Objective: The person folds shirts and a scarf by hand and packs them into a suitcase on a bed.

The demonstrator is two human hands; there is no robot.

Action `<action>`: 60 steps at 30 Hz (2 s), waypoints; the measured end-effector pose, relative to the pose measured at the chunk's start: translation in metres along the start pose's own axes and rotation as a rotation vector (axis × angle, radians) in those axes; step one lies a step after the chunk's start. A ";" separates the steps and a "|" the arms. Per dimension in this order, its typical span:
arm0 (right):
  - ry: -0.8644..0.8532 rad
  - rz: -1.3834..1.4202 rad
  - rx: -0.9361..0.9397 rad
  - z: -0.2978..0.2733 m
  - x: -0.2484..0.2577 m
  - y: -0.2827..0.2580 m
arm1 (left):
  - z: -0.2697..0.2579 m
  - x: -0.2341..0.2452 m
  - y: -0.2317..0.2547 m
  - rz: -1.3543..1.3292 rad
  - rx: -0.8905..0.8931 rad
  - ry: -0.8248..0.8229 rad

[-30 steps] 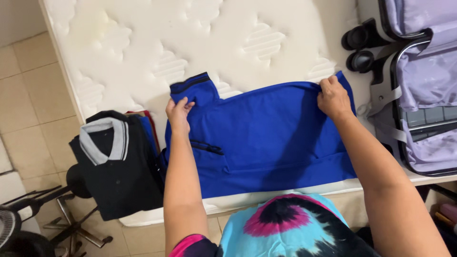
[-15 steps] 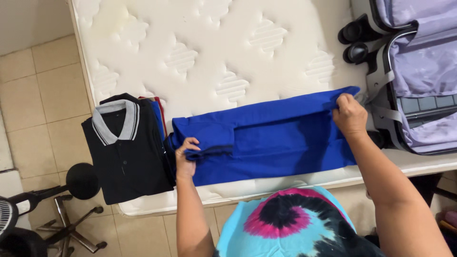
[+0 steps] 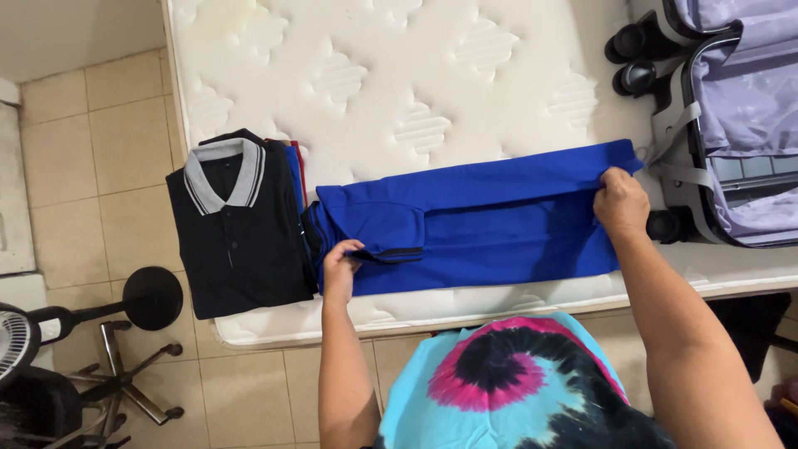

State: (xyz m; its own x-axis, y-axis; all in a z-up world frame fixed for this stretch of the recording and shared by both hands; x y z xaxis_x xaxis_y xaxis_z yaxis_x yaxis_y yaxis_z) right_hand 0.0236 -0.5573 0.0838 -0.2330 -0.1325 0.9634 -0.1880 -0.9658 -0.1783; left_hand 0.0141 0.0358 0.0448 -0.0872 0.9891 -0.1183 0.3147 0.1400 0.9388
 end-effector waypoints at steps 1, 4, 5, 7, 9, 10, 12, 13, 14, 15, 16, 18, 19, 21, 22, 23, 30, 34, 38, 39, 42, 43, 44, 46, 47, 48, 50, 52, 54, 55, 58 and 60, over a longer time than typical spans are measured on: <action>-0.024 -0.050 0.007 -0.002 -0.002 0.002 | 0.000 -0.004 0.006 0.251 -0.045 -0.026; 0.052 -0.171 0.005 -0.010 -0.002 0.000 | -0.013 -0.016 0.030 1.239 0.167 0.078; 0.050 -0.140 -0.048 -0.012 -0.002 0.000 | -0.014 -0.025 0.039 1.317 0.136 0.095; 0.044 -0.079 -0.154 -0.016 -0.003 0.000 | -0.016 -0.041 0.055 1.474 0.073 0.130; 0.040 -0.032 -0.295 -0.020 -0.010 0.002 | -0.019 -0.066 0.066 1.391 -0.224 0.205; 0.039 -0.008 -0.366 -0.021 -0.014 0.005 | -0.019 -0.080 0.070 1.341 -0.372 0.239; 0.008 0.040 -0.478 -0.026 -0.025 0.010 | -0.016 -0.106 0.069 1.328 -0.463 0.078; -0.007 0.063 -0.532 -0.027 -0.029 0.014 | -0.014 -0.120 0.066 1.336 -0.479 0.018; 0.009 0.056 -0.542 -0.027 -0.031 0.018 | -0.012 -0.135 0.062 1.344 -0.493 -0.043; 0.024 0.051 -0.550 -0.027 -0.034 0.018 | -0.011 -0.149 0.058 1.353 -0.505 -0.102; 0.038 0.045 -0.558 -0.026 -0.036 0.018 | -0.011 -0.161 0.053 1.360 -0.490 -0.167; 0.026 0.008 -0.583 -0.022 -0.037 0.019 | -0.011 -0.179 0.045 1.374 -0.457 -0.289; 0.022 -0.012 -0.594 -0.019 -0.035 0.020 | -0.010 -0.183 0.042 1.405 -0.393 -0.306; -0.073 0.064 -0.667 -0.015 -0.033 0.024 | -0.010 -0.189 0.038 1.465 -0.265 -0.340; -0.121 0.103 -0.702 -0.013 -0.030 0.024 | -0.011 -0.190 0.037 1.462 -0.252 -0.344; -0.136 0.100 -0.687 -0.010 -0.027 0.022 | -0.010 -0.190 0.037 1.460 -0.241 -0.345; 0.022 0.169 -0.455 -0.007 0.024 -0.011 | -0.013 -0.183 0.032 1.444 -0.289 -0.355; 0.199 0.146 -0.384 0.019 0.069 0.004 | -0.020 -0.200 0.024 1.368 -0.352 -0.412; 0.278 0.171 -0.409 0.036 0.096 0.025 | -0.026 -0.233 0.010 1.194 -0.381 -0.449; 0.258 0.167 -0.384 0.038 0.097 0.021 | -0.025 -0.237 0.007 1.153 -0.350 -0.448; 0.199 0.227 -0.325 0.037 0.103 -0.007 | -0.019 -0.234 -0.005 0.951 -0.317 -0.383; 0.179 0.297 -0.314 0.035 0.101 -0.029 | -0.016 -0.230 -0.010 0.852 -0.334 -0.369; 0.163 0.367 -0.301 0.030 0.102 -0.053 | -0.012 -0.225 -0.014 0.753 -0.350 -0.354; 0.055 0.539 -0.326 0.017 0.100 -0.107 | -0.004 -0.211 -0.017 0.415 -0.312 -0.350; -0.034 0.640 -0.361 0.009 0.098 -0.136 | 0.001 -0.204 -0.013 0.175 -0.262 -0.360; -0.044 0.797 -0.337 0.003 0.095 -0.167 | 0.004 -0.197 -0.005 -0.065 -0.210 -0.367; -0.103 1.024 -0.283 -0.013 0.089 -0.226 | -0.002 -0.173 0.017 -0.246 -0.014 -0.321; -0.251 1.072 -0.207 -0.027 0.081 -0.276 | -0.011 -0.148 0.044 -0.377 0.125 -0.276; -0.570 1.253 -0.141 -0.041 0.072 -0.316 | -0.015 -0.126 0.060 -0.459 0.212 -0.241; -0.795 1.455 -0.116 -0.050 0.069 -0.329 | -0.016 -0.117 0.063 -0.549 0.169 -0.226; -0.895 1.297 -0.124 -0.060 0.055 -0.331 | -0.017 -0.091 0.049 -0.635 0.150 -0.120; -0.882 1.173 -0.150 -0.064 0.040 -0.312 | -0.013 -0.077 0.029 -0.448 0.280 0.024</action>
State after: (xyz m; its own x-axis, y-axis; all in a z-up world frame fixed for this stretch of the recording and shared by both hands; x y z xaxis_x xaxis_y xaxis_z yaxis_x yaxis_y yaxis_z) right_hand 0.0115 -0.2470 0.1647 0.3148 -0.9476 0.0543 -0.4142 -0.1886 -0.8904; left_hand 0.0173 -0.0372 0.0850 -0.2919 0.8285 -0.4778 0.4818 0.5590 0.6748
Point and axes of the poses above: each hand's wrist, its own z-axis towards the middle knuckle, its own x-axis out of the back of the hand, y = z × x, the point moved 2 cm from there along z, towards the middle knuckle, and after that the axes turned 3 degrees about -x, right-handed, at the moved point
